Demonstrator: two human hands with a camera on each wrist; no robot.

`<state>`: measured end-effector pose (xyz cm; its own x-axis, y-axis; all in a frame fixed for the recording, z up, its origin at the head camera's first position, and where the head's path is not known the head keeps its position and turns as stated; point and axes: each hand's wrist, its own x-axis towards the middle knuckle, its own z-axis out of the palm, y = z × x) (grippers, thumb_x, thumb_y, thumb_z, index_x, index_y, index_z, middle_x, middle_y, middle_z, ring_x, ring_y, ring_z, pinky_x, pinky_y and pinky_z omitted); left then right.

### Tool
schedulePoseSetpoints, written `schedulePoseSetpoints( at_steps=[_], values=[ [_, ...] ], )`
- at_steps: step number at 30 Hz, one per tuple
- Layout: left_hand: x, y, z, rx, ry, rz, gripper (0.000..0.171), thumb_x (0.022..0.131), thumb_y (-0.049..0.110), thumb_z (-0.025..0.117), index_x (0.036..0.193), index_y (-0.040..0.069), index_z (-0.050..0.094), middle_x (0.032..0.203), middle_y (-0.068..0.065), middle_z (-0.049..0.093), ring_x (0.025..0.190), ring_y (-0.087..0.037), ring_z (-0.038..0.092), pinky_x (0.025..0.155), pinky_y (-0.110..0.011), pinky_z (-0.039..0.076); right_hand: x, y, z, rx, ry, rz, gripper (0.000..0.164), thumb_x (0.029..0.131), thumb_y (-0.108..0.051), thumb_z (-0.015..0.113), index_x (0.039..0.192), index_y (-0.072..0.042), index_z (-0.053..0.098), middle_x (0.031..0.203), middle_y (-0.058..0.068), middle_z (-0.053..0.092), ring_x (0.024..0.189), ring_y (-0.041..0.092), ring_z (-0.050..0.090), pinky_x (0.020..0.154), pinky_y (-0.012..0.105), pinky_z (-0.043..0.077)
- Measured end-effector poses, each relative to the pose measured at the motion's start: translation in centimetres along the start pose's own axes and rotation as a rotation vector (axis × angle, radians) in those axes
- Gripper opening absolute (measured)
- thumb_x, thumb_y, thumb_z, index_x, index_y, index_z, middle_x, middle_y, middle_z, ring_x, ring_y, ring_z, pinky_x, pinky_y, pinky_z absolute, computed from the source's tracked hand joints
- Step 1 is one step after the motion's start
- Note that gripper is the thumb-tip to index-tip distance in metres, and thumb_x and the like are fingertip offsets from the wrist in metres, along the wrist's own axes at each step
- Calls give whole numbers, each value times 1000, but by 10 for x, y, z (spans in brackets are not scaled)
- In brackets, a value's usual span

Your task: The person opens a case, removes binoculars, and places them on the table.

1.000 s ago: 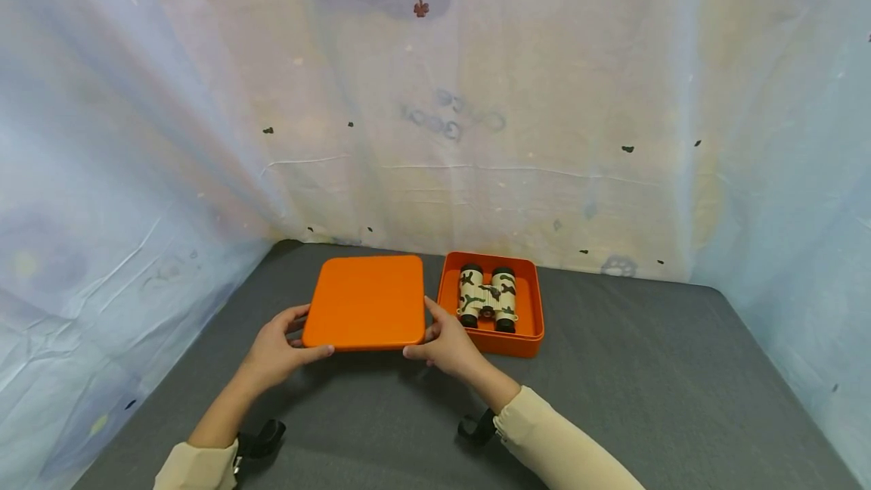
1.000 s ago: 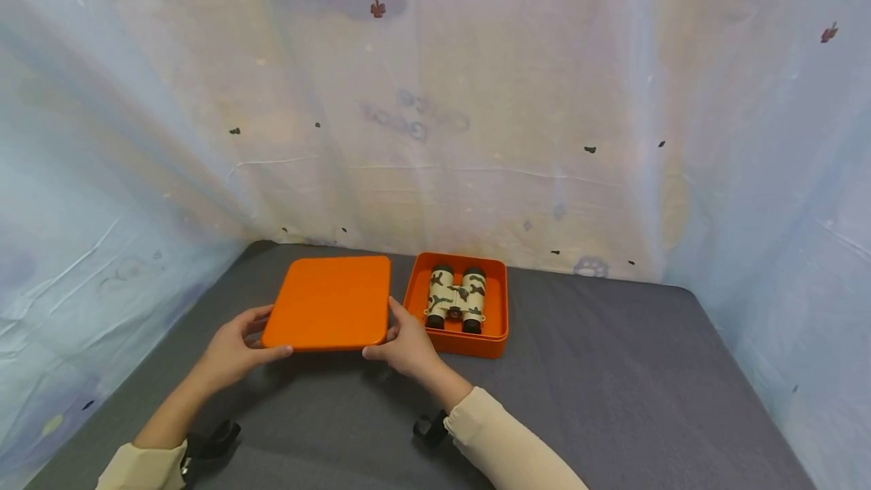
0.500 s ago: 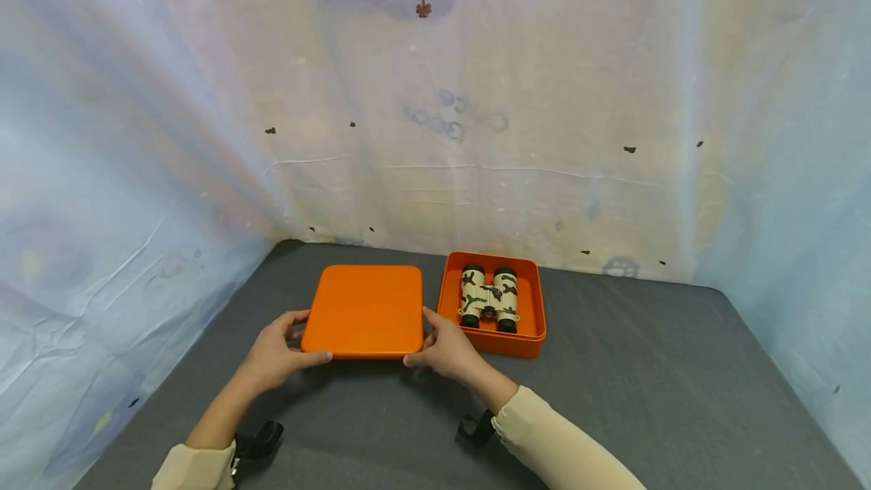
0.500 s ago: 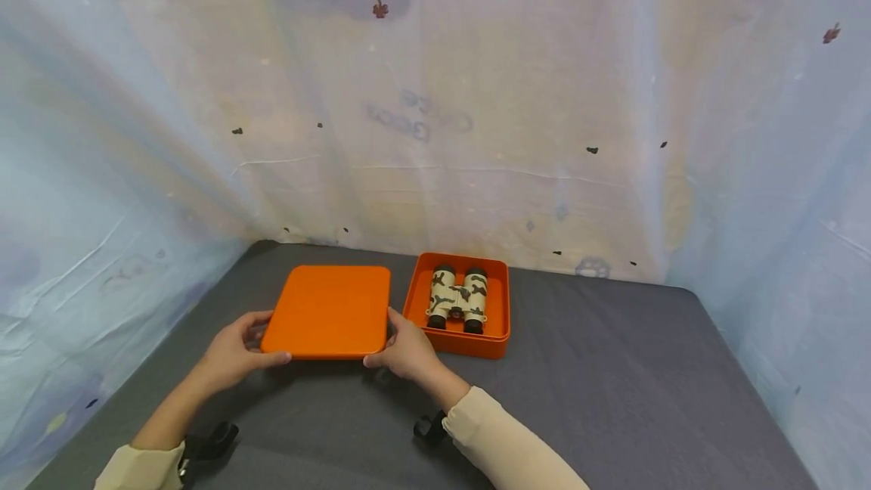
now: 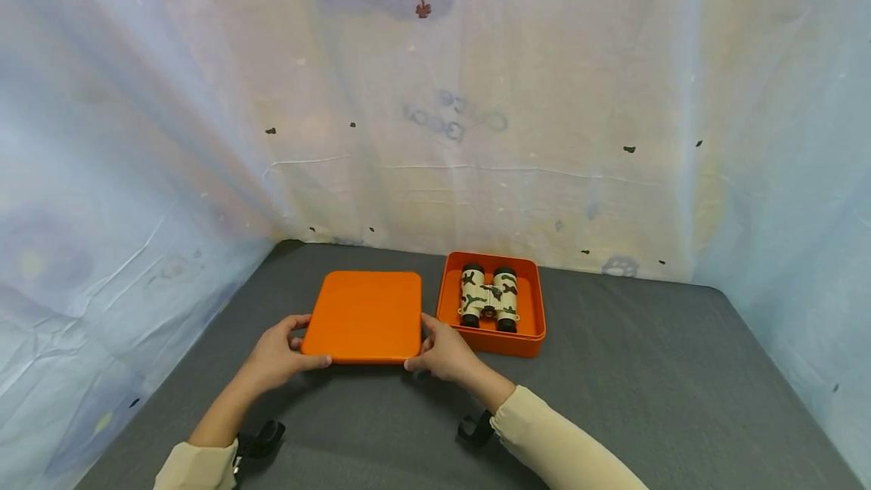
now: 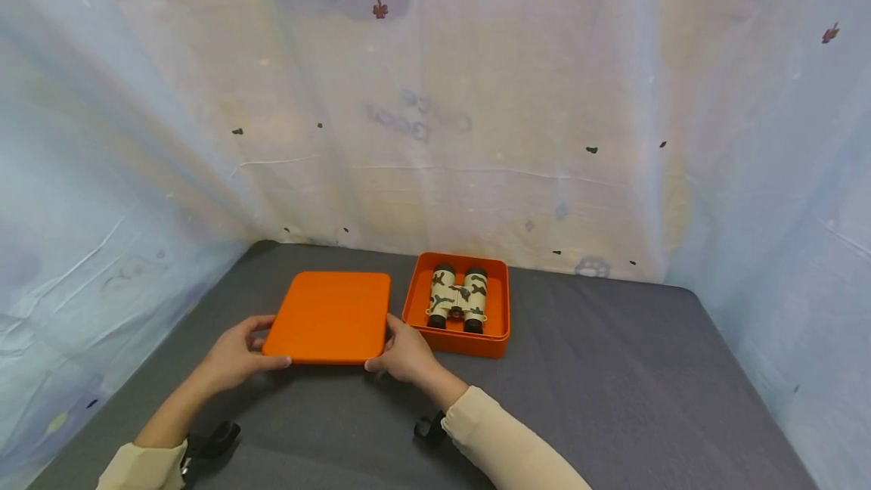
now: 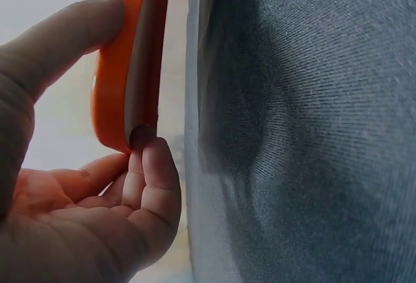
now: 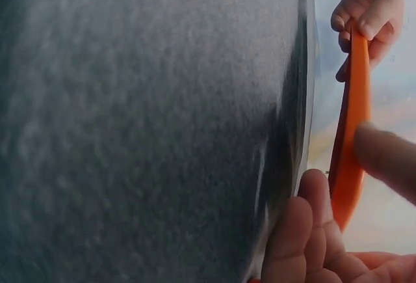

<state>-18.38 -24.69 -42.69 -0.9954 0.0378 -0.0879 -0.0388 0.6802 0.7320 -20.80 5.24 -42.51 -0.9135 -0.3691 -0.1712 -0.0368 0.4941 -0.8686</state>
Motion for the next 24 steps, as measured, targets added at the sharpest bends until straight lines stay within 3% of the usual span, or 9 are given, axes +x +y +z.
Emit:
schedulePoseSetpoints(
  at_steps=[10,24],
  values=[
    [1,-3,1,19,-14,-8,96,70,41,85,143,-1,39,123,-21,57,92,-21,60,65,-29,50,1,2,6,-73,0,12,85,78,-11,80,148,0,33,74,5,60,56,15,54,49,27,45],
    [0,-1,2,-7,-43,-8,98,70,33,87,142,-8,35,129,-29,52,93,-23,63,67,-32,52,2,4,6,-68,-17,37,69,80,-13,78,138,5,45,73,2,60,55,13,52,48,25,43]
  ],
)
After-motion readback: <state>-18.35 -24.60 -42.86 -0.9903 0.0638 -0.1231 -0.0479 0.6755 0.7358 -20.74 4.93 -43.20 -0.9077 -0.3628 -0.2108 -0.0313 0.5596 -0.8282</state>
